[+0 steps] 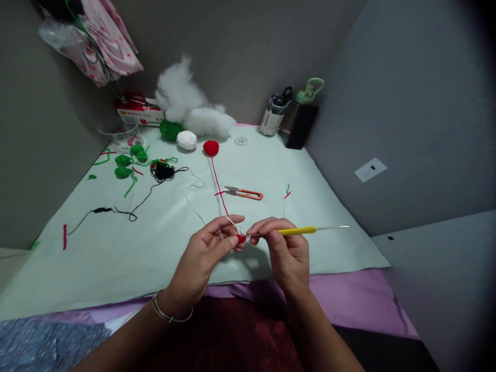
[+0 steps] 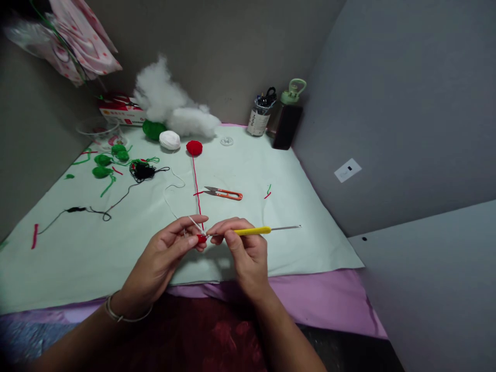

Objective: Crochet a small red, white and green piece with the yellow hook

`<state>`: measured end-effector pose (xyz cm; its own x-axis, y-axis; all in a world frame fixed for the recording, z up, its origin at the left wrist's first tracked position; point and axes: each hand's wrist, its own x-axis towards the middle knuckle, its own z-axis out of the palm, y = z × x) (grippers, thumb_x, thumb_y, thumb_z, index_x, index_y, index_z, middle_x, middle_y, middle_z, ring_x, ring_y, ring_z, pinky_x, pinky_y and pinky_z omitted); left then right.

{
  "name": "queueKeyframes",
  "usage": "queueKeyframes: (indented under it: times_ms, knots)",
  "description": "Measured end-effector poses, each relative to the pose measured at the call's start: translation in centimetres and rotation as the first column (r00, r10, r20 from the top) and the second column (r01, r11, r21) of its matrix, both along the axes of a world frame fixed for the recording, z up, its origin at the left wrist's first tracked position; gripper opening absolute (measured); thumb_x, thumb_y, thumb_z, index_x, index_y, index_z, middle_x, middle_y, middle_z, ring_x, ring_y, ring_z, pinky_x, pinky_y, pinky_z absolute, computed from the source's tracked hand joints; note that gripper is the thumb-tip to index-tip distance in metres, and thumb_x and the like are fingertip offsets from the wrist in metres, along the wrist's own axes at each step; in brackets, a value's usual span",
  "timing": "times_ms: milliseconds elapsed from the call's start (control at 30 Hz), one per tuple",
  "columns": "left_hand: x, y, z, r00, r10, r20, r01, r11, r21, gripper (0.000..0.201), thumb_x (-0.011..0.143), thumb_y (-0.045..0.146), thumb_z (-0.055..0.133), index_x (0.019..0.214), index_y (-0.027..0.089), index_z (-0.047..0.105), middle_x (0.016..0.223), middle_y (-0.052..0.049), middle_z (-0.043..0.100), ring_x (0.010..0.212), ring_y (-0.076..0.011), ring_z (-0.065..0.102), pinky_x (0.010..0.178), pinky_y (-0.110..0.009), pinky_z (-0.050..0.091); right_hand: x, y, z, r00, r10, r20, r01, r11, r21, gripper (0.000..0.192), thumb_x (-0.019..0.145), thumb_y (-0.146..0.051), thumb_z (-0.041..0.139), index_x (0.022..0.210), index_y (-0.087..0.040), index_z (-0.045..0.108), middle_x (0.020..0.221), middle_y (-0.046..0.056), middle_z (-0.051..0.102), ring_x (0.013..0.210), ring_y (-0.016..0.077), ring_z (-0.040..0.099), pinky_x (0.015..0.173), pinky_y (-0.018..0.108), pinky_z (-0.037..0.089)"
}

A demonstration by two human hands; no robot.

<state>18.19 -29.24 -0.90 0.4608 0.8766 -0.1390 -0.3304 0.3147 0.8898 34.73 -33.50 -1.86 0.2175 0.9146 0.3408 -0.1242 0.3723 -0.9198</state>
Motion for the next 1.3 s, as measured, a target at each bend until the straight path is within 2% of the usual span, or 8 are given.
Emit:
queueKeyframes:
  times_ms: [333, 467, 633, 800, 933, 1000, 1133, 1300]
  knots:
    - [-0.2, -0.1, -0.2, 0.998, 0.042, -0.046, -0.038, 0.996, 0.085, 0.026, 0.091, 0.027, 0.077, 0.117, 0.027, 0.078, 0.086, 0.000, 0.068, 0.084, -0.0148, 0.066, 0.086, -0.028, 0.054, 0.0, -0.6, 0.8, 0.967, -0.069, 0.246, 0.046, 0.994, 0.097, 0.021, 0.105, -0.021, 0.055, 0.101, -0.025, 0.074, 0.097, 0.003, 0.075, 0.089, 0.0174, 0.069, 0.079, 0.034, 0.057]
    - [0.0, -0.2, 0.2, 0.990, 0.104, -0.094, -0.091, 0.987, 0.136, 0.023, 0.089, 0.022, 0.077, 0.111, 0.026, 0.079, 0.084, 0.001, 0.068, 0.083, -0.0144, 0.066, 0.083, -0.026, 0.055, -0.1, -1.0, 1.0, 0.906, -0.111, 0.409, 0.050, 0.986, 0.157, 0.021, 0.104, -0.017, 0.055, 0.106, -0.026, 0.074, 0.100, 0.004, 0.077, 0.095, 0.0198, 0.070, 0.083, 0.037, 0.057]
    - [0.4, -0.6, 0.8, 0.980, 0.155, -0.122, -0.133, 0.976, 0.173, 0.025, 0.084, 0.018, 0.079, 0.108, 0.024, 0.079, 0.084, 0.000, 0.069, 0.085, -0.0165, 0.067, 0.084, -0.028, 0.057, -0.5, -1.5, 0.7, 0.801, -0.267, 0.535, 0.108, 0.945, 0.309, 0.022, 0.102, -0.017, 0.059, 0.115, -0.027, 0.074, 0.108, 0.008, 0.077, 0.094, 0.0216, 0.073, 0.079, 0.038, 0.061]
    - [0.4, -0.7, 0.8, 0.984, 0.155, -0.091, -0.139, 0.977, 0.164, 0.026, 0.085, 0.020, 0.079, 0.111, 0.023, 0.079, 0.084, -0.001, 0.070, 0.084, -0.0174, 0.067, 0.084, -0.030, 0.058, -0.5, -1.5, 0.4, 0.857, -0.271, 0.439, 0.159, 0.948, 0.274, 0.022, 0.102, -0.019, 0.058, 0.113, -0.029, 0.075, 0.106, 0.006, 0.078, 0.094, 0.0221, 0.073, 0.080, 0.040, 0.061]
    - [0.1, -0.4, 0.4, 0.994, 0.103, -0.038, -0.097, 0.986, 0.136, 0.025, 0.088, 0.023, 0.077, 0.114, 0.026, 0.078, 0.084, 0.000, 0.068, 0.081, -0.0156, 0.066, 0.083, -0.029, 0.056, -0.5, -1.0, 0.4, 0.965, -0.170, 0.198, 0.137, 0.976, 0.170, 0.019, 0.104, -0.023, 0.057, 0.103, -0.028, 0.076, 0.097, 0.004, 0.077, 0.089, 0.0205, 0.071, 0.077, 0.039, 0.059]
    - [0.1, -0.3, 0.3, 0.995, 0.088, -0.036, -0.083, 0.988, 0.132, 0.025, 0.089, 0.024, 0.077, 0.114, 0.026, 0.079, 0.085, -0.001, 0.068, 0.081, -0.0157, 0.066, 0.083, -0.029, 0.056, -0.6, -0.8, 0.5, 0.988, -0.117, 0.101, 0.102, 0.985, 0.139, 0.019, 0.104, -0.025, 0.057, 0.100, -0.027, 0.076, 0.094, 0.004, 0.076, 0.085, 0.0193, 0.069, 0.073, 0.036, 0.058]
    - [0.1, -0.4, 0.2, 0.994, 0.096, -0.052, -0.087, 0.986, 0.144, 0.024, 0.089, 0.025, 0.077, 0.113, 0.026, 0.079, 0.085, -0.001, 0.067, 0.082, -0.0160, 0.065, 0.084, -0.029, 0.056, -0.5, -0.9, 0.7, 0.986, -0.075, 0.147, 0.056, 0.990, 0.127, 0.019, 0.104, -0.024, 0.057, 0.101, -0.026, 0.076, 0.096, 0.004, 0.076, 0.090, 0.0194, 0.069, 0.077, 0.037, 0.057]
    - [0.1, -0.5, 0.5, 0.990, 0.112, -0.083, -0.096, 0.981, 0.168, 0.024, 0.088, 0.022, 0.077, 0.111, 0.026, 0.079, 0.085, 0.000, 0.068, 0.083, -0.0156, 0.065, 0.082, -0.027, 0.056, -0.4, -1.2, 0.9, 0.966, -0.118, 0.232, 0.085, 0.985, 0.148, 0.020, 0.105, -0.021, 0.056, 0.103, -0.027, 0.075, 0.098, 0.004, 0.076, 0.092, 0.0199, 0.070, 0.078, 0.037, 0.057]
